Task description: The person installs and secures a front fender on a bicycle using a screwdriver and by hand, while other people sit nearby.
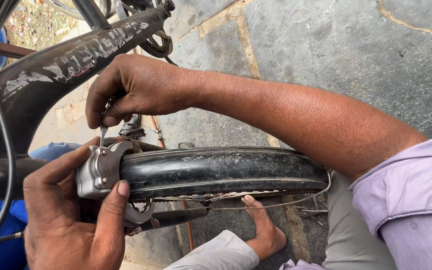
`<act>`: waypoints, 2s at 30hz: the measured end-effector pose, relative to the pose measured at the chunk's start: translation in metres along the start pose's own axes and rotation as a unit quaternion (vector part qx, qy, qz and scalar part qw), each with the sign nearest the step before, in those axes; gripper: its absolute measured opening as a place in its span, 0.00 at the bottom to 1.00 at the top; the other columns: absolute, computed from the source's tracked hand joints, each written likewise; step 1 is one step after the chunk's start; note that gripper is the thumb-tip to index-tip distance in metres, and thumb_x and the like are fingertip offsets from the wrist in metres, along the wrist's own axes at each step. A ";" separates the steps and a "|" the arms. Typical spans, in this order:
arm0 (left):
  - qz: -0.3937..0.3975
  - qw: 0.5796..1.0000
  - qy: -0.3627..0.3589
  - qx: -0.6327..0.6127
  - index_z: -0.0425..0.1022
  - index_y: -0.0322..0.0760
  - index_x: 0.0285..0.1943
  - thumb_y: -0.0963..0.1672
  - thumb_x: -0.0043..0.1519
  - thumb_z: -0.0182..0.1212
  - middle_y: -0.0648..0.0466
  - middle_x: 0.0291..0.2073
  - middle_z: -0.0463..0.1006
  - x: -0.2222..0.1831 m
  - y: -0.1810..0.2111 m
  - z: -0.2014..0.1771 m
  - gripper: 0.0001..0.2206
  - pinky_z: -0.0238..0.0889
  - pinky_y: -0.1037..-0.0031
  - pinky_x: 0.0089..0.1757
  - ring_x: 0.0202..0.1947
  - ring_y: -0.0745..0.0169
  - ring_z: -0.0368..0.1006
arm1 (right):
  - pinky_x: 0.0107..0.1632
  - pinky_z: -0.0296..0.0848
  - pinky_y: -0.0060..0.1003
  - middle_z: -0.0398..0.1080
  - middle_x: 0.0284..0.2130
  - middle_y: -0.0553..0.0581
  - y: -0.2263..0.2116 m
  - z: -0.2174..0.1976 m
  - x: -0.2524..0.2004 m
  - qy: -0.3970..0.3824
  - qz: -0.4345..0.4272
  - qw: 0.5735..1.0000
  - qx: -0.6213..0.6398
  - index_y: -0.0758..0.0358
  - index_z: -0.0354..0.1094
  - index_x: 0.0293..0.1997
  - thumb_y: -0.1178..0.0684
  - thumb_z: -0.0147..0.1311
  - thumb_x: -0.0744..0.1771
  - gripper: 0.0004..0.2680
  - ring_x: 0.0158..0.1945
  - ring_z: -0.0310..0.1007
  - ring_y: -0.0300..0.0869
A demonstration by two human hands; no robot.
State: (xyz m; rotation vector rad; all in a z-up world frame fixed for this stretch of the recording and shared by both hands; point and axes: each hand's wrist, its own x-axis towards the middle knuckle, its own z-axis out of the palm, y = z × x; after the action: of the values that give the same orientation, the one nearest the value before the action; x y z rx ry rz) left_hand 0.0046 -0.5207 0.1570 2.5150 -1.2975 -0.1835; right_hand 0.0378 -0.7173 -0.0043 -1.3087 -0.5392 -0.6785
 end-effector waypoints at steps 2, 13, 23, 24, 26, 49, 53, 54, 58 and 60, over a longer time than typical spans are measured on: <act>0.004 1.000 0.003 -0.019 0.53 0.25 0.64 0.34 0.59 0.60 0.30 0.60 0.73 0.002 0.001 0.003 0.26 0.75 0.65 0.54 0.60 0.47 0.76 | 0.45 0.83 0.28 0.80 0.38 0.48 0.001 -0.001 0.001 -0.011 -0.003 1.000 -0.001 0.61 0.79 0.44 0.62 0.64 0.66 0.05 0.41 0.81 0.32; 0.038 0.998 0.016 -0.056 0.50 0.25 0.62 0.33 0.58 0.59 0.28 0.61 0.71 0.006 -0.003 0.009 0.25 0.73 0.60 0.60 0.63 0.44 0.74 | 0.48 0.83 0.30 0.80 0.39 0.49 0.008 -0.007 0.002 -0.018 -0.071 0.997 0.019 0.62 0.78 0.44 0.64 0.63 0.66 0.05 0.44 0.82 0.33; 0.028 1.000 -0.001 -0.006 0.50 0.25 0.61 0.34 0.58 0.60 0.26 0.62 0.70 0.006 -0.010 0.003 0.26 0.69 0.59 0.58 0.64 0.41 0.73 | 0.44 0.83 0.29 0.81 0.37 0.47 0.009 -0.004 0.003 -0.009 -0.025 0.999 0.032 0.58 0.79 0.44 0.62 0.65 0.66 0.05 0.40 0.82 0.33; 0.013 1.000 -0.002 0.014 0.51 0.25 0.61 0.34 0.57 0.60 0.26 0.61 0.70 0.006 -0.010 0.001 0.26 0.69 0.60 0.56 0.63 0.41 0.73 | 0.44 0.83 0.29 0.81 0.37 0.47 0.009 -0.003 0.003 -0.008 -0.026 0.999 0.035 0.58 0.79 0.44 0.62 0.65 0.66 0.05 0.40 0.82 0.33; 0.026 1.000 -0.001 0.006 0.50 0.25 0.61 0.34 0.58 0.61 0.26 0.62 0.70 0.005 -0.011 0.001 0.26 0.68 0.59 0.58 0.65 0.40 0.73 | 0.46 0.83 0.29 0.81 0.39 0.47 0.010 -0.003 0.004 0.000 -0.105 0.994 0.016 0.59 0.79 0.43 0.64 0.65 0.65 0.07 0.43 0.83 0.34; 0.068 0.996 0.001 -0.052 0.55 0.27 0.67 0.37 0.59 0.60 0.25 0.65 0.67 0.004 -0.022 0.003 0.27 0.66 0.57 0.65 0.68 0.39 0.69 | 0.44 0.82 0.30 0.81 0.36 0.47 0.005 0.008 0.005 0.043 -0.136 0.990 -0.015 0.55 0.79 0.40 0.61 0.66 0.64 0.06 0.40 0.84 0.35; 0.050 0.998 -0.012 -0.042 0.59 0.25 0.66 0.36 0.57 0.60 0.27 0.65 0.68 0.005 -0.023 -0.001 0.26 0.66 0.58 0.64 0.66 0.38 0.70 | 0.45 0.82 0.31 0.81 0.37 0.46 0.003 0.005 0.004 0.027 -0.148 0.988 -0.023 0.54 0.79 0.41 0.60 0.65 0.65 0.05 0.42 0.84 0.35; 0.044 0.998 -0.022 -0.036 0.60 0.25 0.66 0.36 0.57 0.60 0.28 0.65 0.69 0.005 -0.025 -0.002 0.26 0.65 0.59 0.63 0.66 0.39 0.71 | 0.45 0.82 0.31 0.81 0.37 0.46 0.003 0.006 0.002 0.028 -0.150 0.988 -0.022 0.54 0.79 0.41 0.60 0.65 0.65 0.05 0.42 0.84 0.35; 0.020 1.000 -0.009 0.015 0.64 0.25 0.65 0.35 0.56 0.62 0.30 0.62 0.74 -0.004 -0.042 -0.009 0.25 0.65 0.61 0.63 0.63 0.43 0.74 | 0.46 0.81 0.33 0.81 0.36 0.47 0.004 0.009 0.003 0.032 -0.154 0.987 -0.006 0.55 0.78 0.40 0.60 0.65 0.65 0.05 0.42 0.84 0.37; -0.006 0.998 -0.026 0.054 0.65 0.25 0.65 0.37 0.53 0.65 0.31 0.59 0.75 -0.001 -0.058 -0.018 0.28 0.67 0.62 0.61 0.60 0.44 0.75 | 0.45 0.80 0.33 0.81 0.36 0.46 0.003 0.013 0.007 0.028 -0.153 0.988 -0.001 0.55 0.78 0.40 0.60 0.64 0.65 0.05 0.41 0.84 0.37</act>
State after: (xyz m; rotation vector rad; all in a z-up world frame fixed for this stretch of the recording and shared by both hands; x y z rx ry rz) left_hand 0.0535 -0.4843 0.1548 2.6250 -1.3473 -0.1871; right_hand 0.0448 -0.7053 0.0010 -1.2169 -0.7026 -0.9667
